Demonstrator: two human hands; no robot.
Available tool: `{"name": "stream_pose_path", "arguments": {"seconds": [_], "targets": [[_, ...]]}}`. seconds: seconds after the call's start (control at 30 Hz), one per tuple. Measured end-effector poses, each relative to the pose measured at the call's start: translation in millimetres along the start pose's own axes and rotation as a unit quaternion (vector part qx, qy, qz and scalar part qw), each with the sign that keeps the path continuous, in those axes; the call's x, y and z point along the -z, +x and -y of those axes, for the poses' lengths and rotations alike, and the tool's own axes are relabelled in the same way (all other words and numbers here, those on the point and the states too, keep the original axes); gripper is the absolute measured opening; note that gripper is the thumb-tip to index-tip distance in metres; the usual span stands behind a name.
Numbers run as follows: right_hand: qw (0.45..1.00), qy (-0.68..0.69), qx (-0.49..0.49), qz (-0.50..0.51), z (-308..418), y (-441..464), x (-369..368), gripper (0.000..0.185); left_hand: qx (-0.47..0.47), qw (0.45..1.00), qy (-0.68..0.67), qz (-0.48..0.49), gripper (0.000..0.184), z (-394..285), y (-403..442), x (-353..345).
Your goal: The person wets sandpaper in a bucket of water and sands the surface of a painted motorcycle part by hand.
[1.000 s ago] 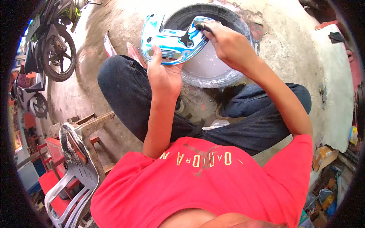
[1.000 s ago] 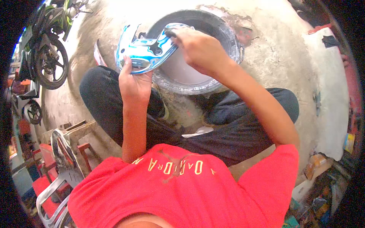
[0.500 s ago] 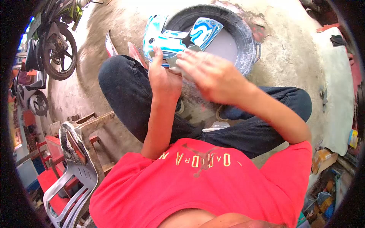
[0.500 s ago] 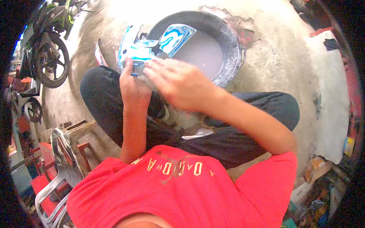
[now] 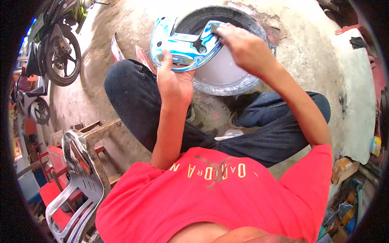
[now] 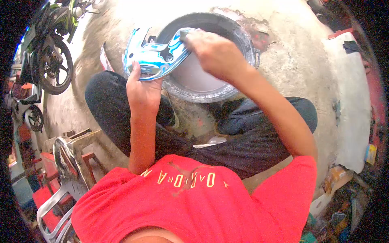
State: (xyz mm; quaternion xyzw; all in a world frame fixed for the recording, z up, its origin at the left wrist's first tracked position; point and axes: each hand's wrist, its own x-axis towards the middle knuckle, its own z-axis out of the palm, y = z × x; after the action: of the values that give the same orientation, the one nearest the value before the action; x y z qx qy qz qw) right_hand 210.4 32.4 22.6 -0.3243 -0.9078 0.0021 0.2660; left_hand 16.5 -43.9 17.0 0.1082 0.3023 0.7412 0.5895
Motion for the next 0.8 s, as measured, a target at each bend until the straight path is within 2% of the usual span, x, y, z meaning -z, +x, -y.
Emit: {"name": "stream_pose_path", "arguments": {"seconds": [0.13, 0.2, 0.3, 0.47, 0.53, 0.63, 0.8], "targets": [[0.993, 0.005, 0.114, -0.008, 66, -8, 7, 0.04, -0.011, 1.0, -0.005, -0.002, 0.036, 2, 4, 8], [0.994, 0.014, 0.108, -0.02, 48, -6, 3, 0.038, 0.015, 0.999, -0.03, 0.023, 0.036, 1, 6, 11], [0.998, -0.062, 0.023, -0.008, 0, 4, 0, 0.035, -0.005, 1.0, 0.003, -0.013, 0.034, 0, -1, -2], [0.993, -0.016, 0.114, -0.032, 60, -7, 2, 0.038, -0.022, 1.0, 0.001, -0.014, 0.034, 2, 4, 9], [0.991, -0.031, 0.128, -0.034, 41, -3, 2, 0.038, 0.011, 1.0, -0.01, 0.005, 0.036, -1, 4, 9], [0.995, -0.066, 0.07, -0.027, 4, 5, -2, 0.036, 0.002, 1.0, -0.012, -0.004, 0.035, -1, 0, 3], [0.988, -0.051, 0.136, -0.044, 54, -5, -2, 0.033, -0.037, 0.999, -0.008, -0.009, 0.035, 4, 12, 25]]}}
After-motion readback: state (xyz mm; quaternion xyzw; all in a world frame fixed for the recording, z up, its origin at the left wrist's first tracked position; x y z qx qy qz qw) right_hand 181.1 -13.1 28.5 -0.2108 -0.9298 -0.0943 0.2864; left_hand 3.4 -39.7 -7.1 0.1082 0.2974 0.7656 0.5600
